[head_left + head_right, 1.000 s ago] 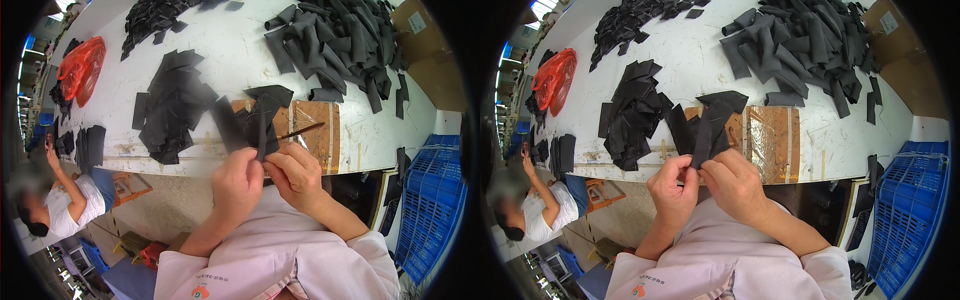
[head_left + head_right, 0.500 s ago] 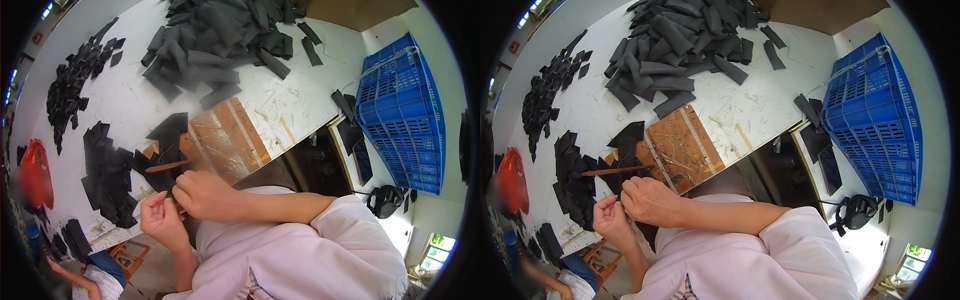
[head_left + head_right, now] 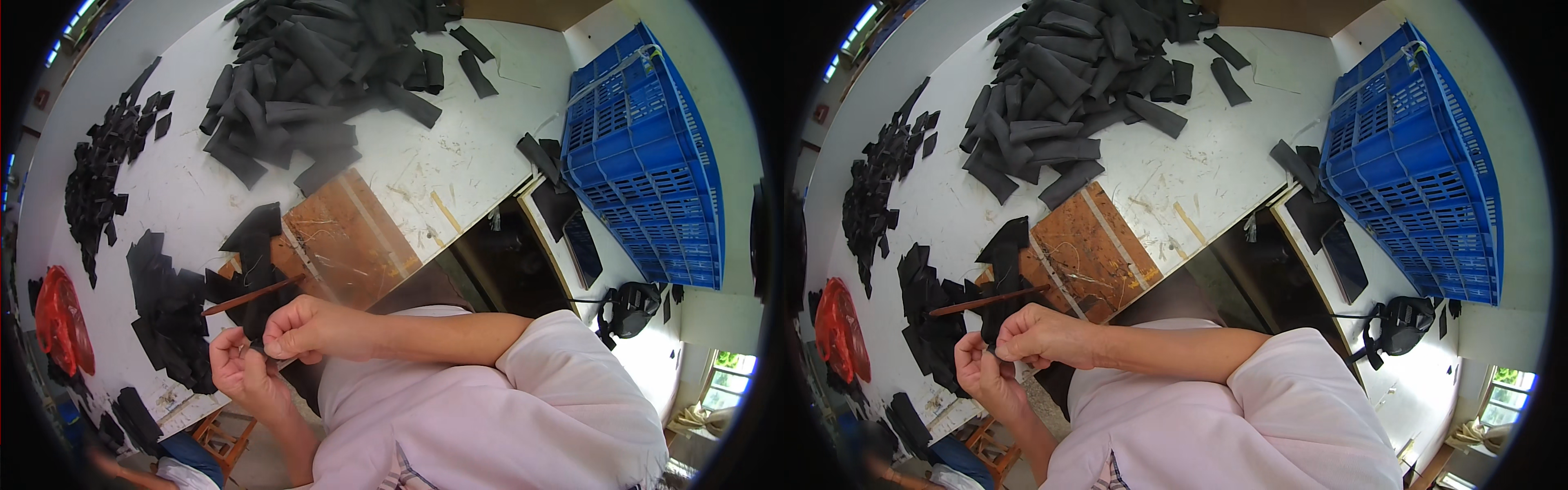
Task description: The worker is assembling or finishing small black fabric or plastic components at a workstation, possibly related to sports or outdoor equipment.
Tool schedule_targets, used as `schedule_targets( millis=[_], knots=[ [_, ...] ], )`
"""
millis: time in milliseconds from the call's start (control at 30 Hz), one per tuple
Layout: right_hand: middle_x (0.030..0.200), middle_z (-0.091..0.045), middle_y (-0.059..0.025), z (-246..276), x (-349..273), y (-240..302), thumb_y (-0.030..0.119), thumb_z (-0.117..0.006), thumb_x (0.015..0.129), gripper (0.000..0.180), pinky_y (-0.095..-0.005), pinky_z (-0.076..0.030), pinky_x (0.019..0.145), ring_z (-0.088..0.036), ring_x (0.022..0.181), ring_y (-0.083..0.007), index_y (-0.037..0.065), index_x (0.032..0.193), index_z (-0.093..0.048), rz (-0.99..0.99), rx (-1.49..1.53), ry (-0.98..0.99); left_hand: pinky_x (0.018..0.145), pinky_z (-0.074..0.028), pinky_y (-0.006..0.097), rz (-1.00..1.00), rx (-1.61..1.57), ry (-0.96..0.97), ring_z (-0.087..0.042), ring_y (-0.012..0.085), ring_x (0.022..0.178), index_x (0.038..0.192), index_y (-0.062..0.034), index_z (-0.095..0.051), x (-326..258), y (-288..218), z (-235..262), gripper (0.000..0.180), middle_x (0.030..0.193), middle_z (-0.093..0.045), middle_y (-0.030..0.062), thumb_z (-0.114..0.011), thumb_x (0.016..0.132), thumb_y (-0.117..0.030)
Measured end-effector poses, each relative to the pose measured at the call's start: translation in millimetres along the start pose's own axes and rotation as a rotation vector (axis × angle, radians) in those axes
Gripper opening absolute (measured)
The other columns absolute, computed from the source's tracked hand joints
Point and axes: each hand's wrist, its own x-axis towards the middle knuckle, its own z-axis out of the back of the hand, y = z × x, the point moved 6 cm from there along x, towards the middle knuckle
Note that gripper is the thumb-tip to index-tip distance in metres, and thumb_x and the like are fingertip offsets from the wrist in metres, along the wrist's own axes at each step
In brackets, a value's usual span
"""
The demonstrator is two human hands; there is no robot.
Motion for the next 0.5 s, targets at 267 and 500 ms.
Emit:
schedule_targets(
  millis=[267, 500],
  knots=[
    [0.064, -0.046, 0.0049, 11, -6, 17, 0.021, -0.060, 0.082, 0.020, -0.0184, -0.033, 0.050, -0.039, 0.057, -0.0028, 0.006, 0.070, -0.054, 0.232, -0.234, -0.159, 0.052, -0.037, 0.015, 0.154, -0.225, 0.348, -0.050, 0.0051, 0.060, 0.091, 0.0031, -0.048, -9, -1, -12, 0.027, 0.081, -0.057, 0.0083, -0.052, 0.067, 0.014],
    [0.088, -0.050, -0.0026, -9, -19, 36, 0.016, -0.061, 0.080, 0.013, -0.0219, -0.037, 0.068, -0.045, 0.074, -0.0094, 0.005, 0.077, -0.056, 0.335, -0.199, -0.014, 0.037, -0.031, 0.014, 0.322, -0.405, 0.655, -0.042, 0.0034, 0.043, 0.107, 0.0082, -0.045, -28, -30, -42, 0.040, 0.077, -0.058, 0.0111, -0.057, 0.069, 0.006]
  ],
)
